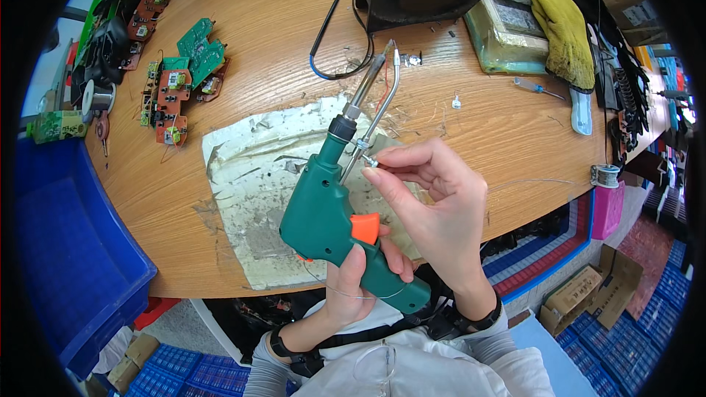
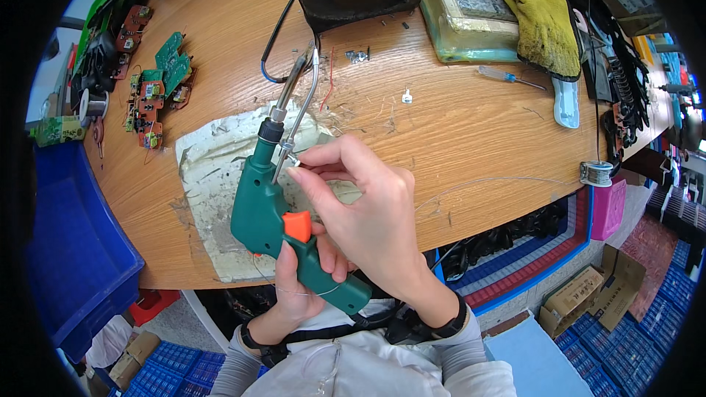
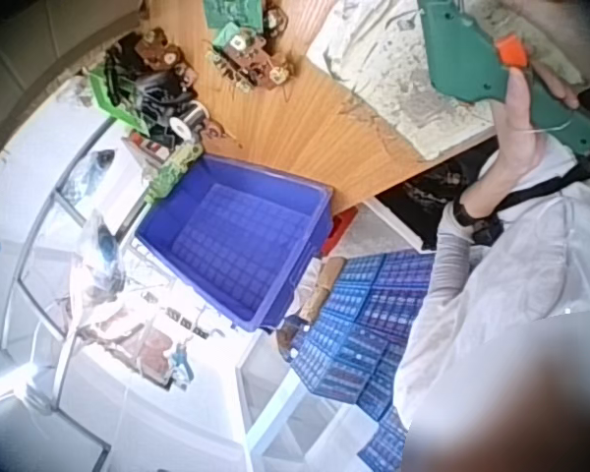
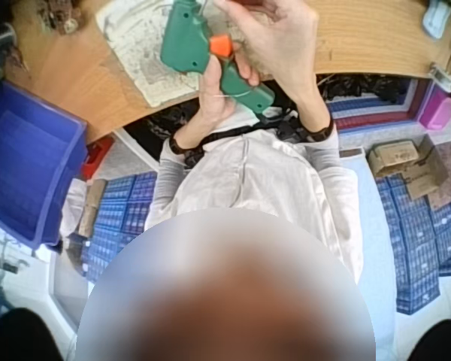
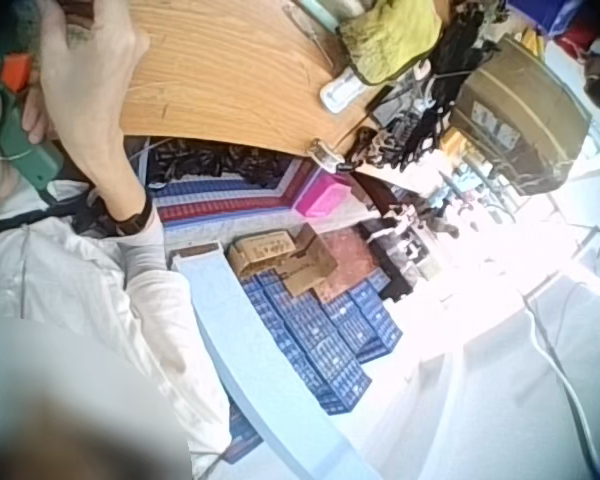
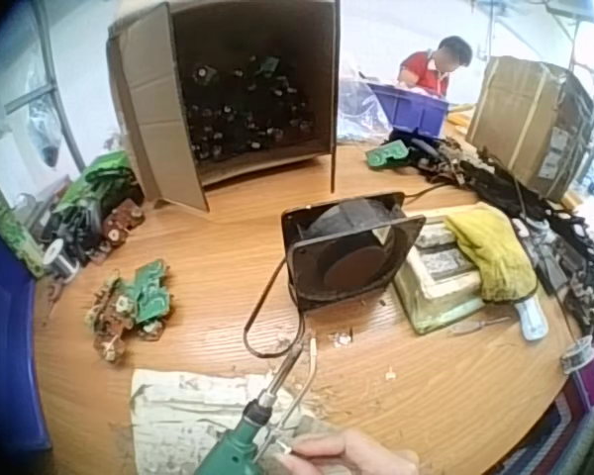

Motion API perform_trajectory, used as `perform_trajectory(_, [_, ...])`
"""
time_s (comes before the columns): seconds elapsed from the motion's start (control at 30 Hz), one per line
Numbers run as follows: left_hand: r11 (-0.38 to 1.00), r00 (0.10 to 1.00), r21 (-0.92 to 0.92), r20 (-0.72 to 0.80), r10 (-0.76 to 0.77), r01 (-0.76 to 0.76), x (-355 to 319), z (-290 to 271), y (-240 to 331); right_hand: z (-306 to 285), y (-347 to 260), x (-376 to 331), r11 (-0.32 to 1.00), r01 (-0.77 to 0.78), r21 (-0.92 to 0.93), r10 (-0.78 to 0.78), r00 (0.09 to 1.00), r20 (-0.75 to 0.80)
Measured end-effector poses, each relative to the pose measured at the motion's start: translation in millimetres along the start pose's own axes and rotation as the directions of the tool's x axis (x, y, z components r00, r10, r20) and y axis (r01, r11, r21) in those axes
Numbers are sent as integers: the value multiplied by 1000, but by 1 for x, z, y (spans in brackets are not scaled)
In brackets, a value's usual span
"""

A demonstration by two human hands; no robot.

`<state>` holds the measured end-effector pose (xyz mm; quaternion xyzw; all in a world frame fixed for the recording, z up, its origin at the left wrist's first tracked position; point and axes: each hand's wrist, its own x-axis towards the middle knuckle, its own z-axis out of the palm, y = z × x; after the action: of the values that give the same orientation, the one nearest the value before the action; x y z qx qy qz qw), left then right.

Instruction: The person is using a soldering iron to solder wires and components onto a game controller and other circuit boards.

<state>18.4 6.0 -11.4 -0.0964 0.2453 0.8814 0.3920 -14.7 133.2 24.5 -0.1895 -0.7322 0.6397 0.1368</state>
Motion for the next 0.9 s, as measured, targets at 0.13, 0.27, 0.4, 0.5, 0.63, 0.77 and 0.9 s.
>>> perform_trajectory(0.13, [1000,1000,1,1,-1,1,0,0,-1,3,5,0,998,59,8,-58,995,-76])
perform_trajectory(0.27, [1000,1000,22,-9,5,-5,0,0,-1,3,2,0,998,60,-6,-60,995,-74])
perform_trajectory(0.4, [999,1000,32,-10,6,-6,1,0,0,0,2,1,998,63,-18,-64,998,-12])
perform_trajectory(0.5, [1000,1000,10,-14,15,-14,1,1,-1,0,1,2,994,102,-41,-102,995,-7])
perform_trajectory(0.63, [1000,1000,13,-11,20,-20,1,0,-1,1,1,2,987,142,-80,-144,990,-13])
perform_trajectory(0.77, [1000,1000,10,-6,20,-20,1,-1,-1,1,-1,4,973,193,-124,-196,981,-13])
perform_trajectory(0.9, [1000,1000,6,-2,18,-18,1,-1,-1,1,0,5,961,228,-158,-232,973,-6])
